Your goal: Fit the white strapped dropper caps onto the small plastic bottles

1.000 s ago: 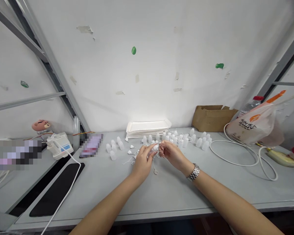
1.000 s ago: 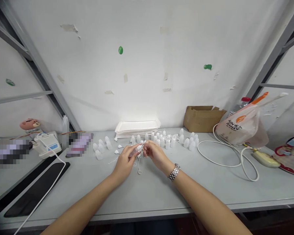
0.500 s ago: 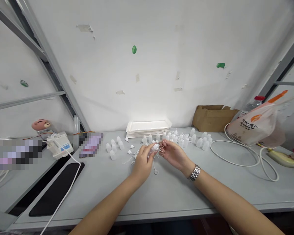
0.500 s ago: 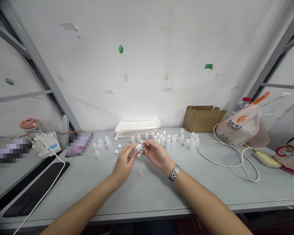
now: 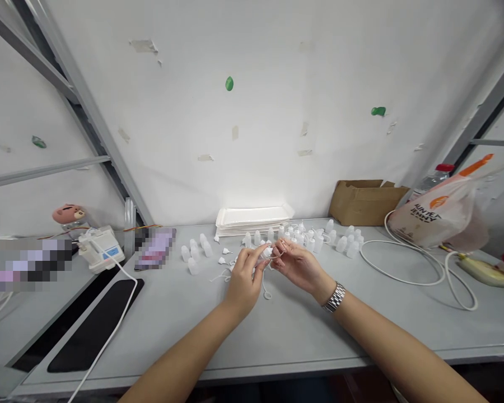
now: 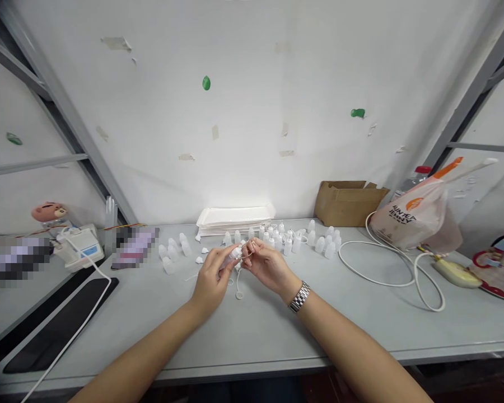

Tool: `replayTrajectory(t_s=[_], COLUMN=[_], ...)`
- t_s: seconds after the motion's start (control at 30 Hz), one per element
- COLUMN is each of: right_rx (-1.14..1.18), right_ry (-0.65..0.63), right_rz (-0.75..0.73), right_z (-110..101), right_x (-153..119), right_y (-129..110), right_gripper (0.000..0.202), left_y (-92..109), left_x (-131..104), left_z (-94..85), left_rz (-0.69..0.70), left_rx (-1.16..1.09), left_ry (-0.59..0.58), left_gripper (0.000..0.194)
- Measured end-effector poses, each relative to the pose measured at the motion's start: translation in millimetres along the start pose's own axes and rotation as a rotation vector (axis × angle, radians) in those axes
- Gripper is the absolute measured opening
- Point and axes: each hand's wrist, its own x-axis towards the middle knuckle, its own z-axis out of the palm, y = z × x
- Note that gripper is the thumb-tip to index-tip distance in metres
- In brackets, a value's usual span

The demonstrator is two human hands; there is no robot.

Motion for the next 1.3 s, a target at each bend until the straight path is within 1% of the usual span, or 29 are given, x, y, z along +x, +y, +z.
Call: replayTrajectory(t_s=[0.23, 0.37, 0.47, 0.6, 0.7, 0.83, 0.93, 1.17, 1.3], right_rx=[-0.048, -0.009, 0.027, 0.040, 0.008, -0.115, -0.161, -0.134, -0.099], right_ry=[0.041, 0.098, 0.096, 0.082, 0.108, 0.211, 0.285, 0.428, 0.446], right_rz=[-0.021, -0.012, -0.012, -0.015, -0.033, -0.088, -0.109, -0.086, -0.083], right_z=[-1.9, -1.2, 0.9, 4.3, 5.7, 5.6, 5.3, 4.6, 1.3], right_x=[1.7, 2.7, 2.7, 1.7, 1.4, 2.2, 2.6, 2.5, 3.0], right_y=[2.9, 4.6, 5.3, 4.9, 4.8, 8.0, 11.5, 15.3, 18.5], right_gripper=[0.021, 0.014, 0.013, 0.020, 0.021, 0.023, 0.022, 0.020, 0.020], left_y=[-3.2, -3.3, -3.4, -3.2, -2.8, -2.8, -3.0, -0.9, -0.8], left_x=[-1.3, -1.4, -1.5, -2.1, -2.8, -3.1, -3.1, -2.8, -2.6], left_z=[1.0, 1.6, 2.3, 3.0, 3.0, 3.3, 3.6, 3.4, 3.8], left_rz=[0.063, 0.074, 0.085, 0.090, 0.064, 0.011, -0.016, -0.092, -0.128], left_rx=[0.053, 0.081, 0.102, 0.140, 0.184, 0.241, 0.268, 0.292, 0.296], left_ry=[0.003, 0.022, 0.040, 0.065, 0.064, 0.038, 0.007, -0.036, -0.055], left_gripper=[0.032, 0.033, 0.033, 0.032, 0.033, 0.035, 0.038, 0.037, 0.037])
